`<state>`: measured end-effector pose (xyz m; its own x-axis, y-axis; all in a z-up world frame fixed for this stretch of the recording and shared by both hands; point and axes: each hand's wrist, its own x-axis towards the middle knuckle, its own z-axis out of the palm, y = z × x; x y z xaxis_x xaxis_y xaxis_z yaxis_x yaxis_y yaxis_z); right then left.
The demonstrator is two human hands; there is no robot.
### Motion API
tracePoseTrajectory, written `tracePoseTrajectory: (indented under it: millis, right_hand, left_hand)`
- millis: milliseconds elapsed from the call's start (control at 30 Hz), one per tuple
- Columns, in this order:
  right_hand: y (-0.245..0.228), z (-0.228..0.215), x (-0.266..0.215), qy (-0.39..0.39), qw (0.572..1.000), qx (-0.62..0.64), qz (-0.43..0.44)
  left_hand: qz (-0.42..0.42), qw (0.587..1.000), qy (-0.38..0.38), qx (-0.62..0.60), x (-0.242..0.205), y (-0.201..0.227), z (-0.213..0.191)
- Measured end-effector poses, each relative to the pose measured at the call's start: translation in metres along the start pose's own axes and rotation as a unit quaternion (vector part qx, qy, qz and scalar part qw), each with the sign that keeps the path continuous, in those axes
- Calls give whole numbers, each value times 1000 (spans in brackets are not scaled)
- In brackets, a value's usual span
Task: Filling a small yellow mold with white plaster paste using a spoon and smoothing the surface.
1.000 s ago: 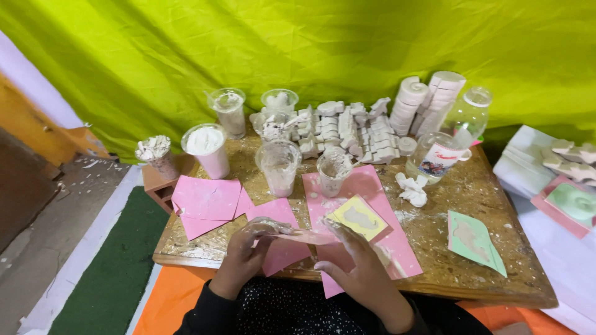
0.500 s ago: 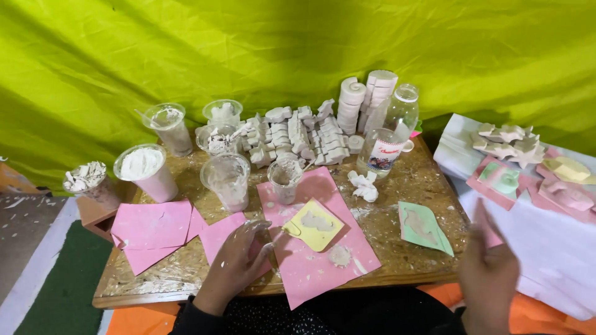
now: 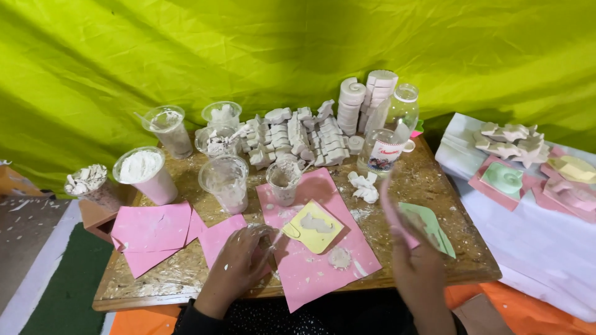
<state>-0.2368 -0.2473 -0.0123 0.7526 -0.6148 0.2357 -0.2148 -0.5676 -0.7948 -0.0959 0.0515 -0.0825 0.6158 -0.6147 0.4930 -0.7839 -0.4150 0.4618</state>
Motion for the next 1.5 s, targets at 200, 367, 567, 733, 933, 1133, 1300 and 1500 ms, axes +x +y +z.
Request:
tracePoseTrajectory:
  millis: [200, 367, 567, 733, 933, 1133, 1300, 1500]
  right_hand:
    - [-29, 30, -18, -264, 960, 97, 8]
    - [-7, -17, 19, 72, 995, -62, 10]
    - [-31, -20, -3, -90, 990, 83, -72]
    - [-1, -5, 14, -112, 992, 42, -37]
    - [-8, -22, 19, 14, 999, 29, 5]
    - [-65, -1, -19, -405, 874, 259, -74]
    - [43, -9, 36, 26, 996, -26, -85]
    - [-3, 13, 5, 7, 995, 14, -98]
  left_hand:
    - [-54, 997, -45, 10, -8, -16, 12]
    - [-72, 996, -41, -39, 3, 1, -7]
    - [-80, 995, -58, -15, 6, -1, 0]
    - [-128, 989, -44, -52, 9, 3, -4]
    - [-179, 979, -75, -63, 21, 21, -16]
    - [-258, 959, -35, -113, 9, -5, 4]
    - [-236, 964, -31, -114, 7, 6, -9]
    - [-214, 967, -29, -134, 25, 26, -22]
